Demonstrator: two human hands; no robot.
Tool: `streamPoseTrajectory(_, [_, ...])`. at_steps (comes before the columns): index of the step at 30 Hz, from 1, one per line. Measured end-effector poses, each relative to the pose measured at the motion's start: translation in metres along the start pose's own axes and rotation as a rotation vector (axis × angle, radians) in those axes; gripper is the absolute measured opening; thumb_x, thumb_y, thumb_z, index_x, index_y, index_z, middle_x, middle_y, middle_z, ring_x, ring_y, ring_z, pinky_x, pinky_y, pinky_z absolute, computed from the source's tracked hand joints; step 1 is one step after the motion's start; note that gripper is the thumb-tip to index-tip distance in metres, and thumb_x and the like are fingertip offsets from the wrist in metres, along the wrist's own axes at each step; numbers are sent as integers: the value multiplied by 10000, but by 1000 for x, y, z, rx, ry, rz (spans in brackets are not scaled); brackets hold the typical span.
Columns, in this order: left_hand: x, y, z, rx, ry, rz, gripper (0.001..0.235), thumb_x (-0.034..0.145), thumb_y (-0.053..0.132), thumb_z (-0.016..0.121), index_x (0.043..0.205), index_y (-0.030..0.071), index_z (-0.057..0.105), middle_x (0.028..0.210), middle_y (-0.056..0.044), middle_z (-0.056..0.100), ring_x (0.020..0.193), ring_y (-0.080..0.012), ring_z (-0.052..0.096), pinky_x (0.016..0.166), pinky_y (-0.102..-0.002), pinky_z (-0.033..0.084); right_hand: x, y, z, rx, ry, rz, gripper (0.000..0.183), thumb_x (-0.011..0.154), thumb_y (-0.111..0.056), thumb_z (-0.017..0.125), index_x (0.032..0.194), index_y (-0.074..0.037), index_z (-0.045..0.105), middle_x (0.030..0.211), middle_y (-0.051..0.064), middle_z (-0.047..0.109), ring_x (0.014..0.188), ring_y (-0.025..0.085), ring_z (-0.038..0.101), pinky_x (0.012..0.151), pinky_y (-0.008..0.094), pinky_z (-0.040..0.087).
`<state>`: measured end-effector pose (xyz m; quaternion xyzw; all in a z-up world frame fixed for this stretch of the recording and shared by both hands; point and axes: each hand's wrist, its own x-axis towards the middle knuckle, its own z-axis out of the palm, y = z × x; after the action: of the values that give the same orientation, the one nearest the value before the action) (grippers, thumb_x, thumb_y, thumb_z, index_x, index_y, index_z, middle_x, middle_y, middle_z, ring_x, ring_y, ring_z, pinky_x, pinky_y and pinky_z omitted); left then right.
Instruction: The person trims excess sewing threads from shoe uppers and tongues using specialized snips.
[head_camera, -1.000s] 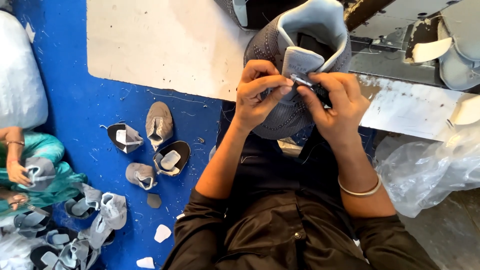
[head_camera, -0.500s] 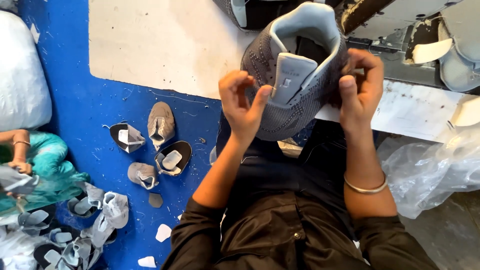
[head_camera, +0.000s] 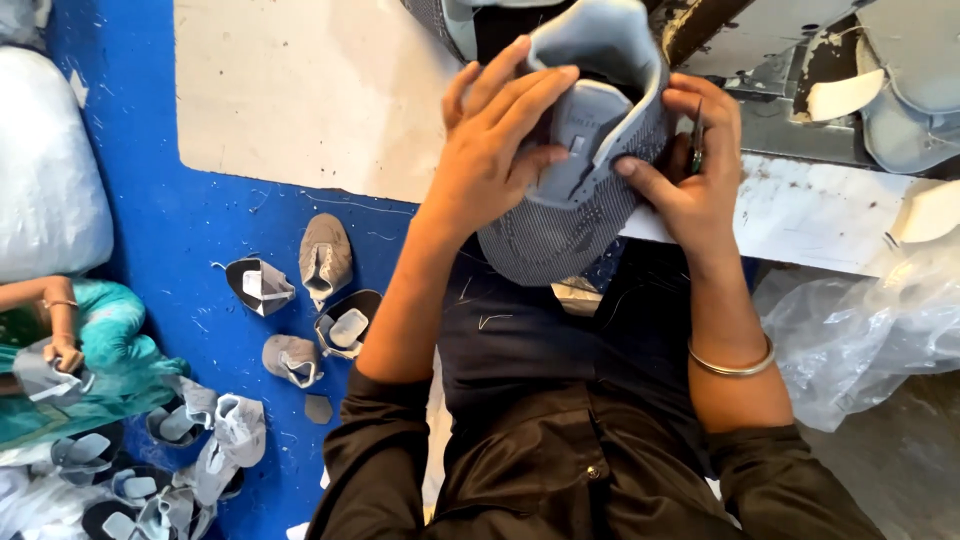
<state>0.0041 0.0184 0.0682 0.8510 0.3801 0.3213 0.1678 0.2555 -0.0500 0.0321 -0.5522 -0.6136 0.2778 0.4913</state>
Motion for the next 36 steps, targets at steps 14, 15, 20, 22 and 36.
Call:
streamPoseTrajectory(14, [-48,31,34,-87,484,-355,739,858,156,824,1450,70,388,1388,-262,368,1385,-390,378,1157,-475,427,7,-11,6,-98,-1,37,268,1009,-120,813,1218,-22,677,1286,132,671,1230,264,650,1078,346,500])
streamPoseTrajectory(15, [-58,38,29,-99,496,-431,786,810,123,812,1438,6,354,1359,-309,388,1330,-432,417,1107,-504,436,7,-11,6,-121,-3,82,242,1019,-126,799,1207,-21,689,1198,127,689,1150,249,668,1018,332,511])
streamPoseTrajectory(20, [-175,-9,7,-85,456,-556,700,856,163,758,1471,11,462,1394,-178,542,1305,-300,582,1139,-408,491,7,-14,10,-43,-27,98,232,1060,-170,768,1200,-10,675,1126,108,713,1032,206,699,917,297,539])
streamPoseTrajectory(22, [-220,-33,-6,-85,497,-615,624,895,177,687,1465,8,496,1400,-148,535,1308,-261,594,1156,-389,498,6,-13,9,-20,-25,114,233,1066,-181,761,1195,-8,674,1102,104,714,998,194,703,883,288,545])
streamPoseTrajectory(36, [-147,-1,20,-123,691,-538,344,1089,100,620,1396,19,487,1397,-133,518,1318,-251,528,1132,-368,484,8,-14,9,-107,-51,93,223,1069,-220,747,1134,-11,704,1017,99,700,855,173,656,750,287,505])
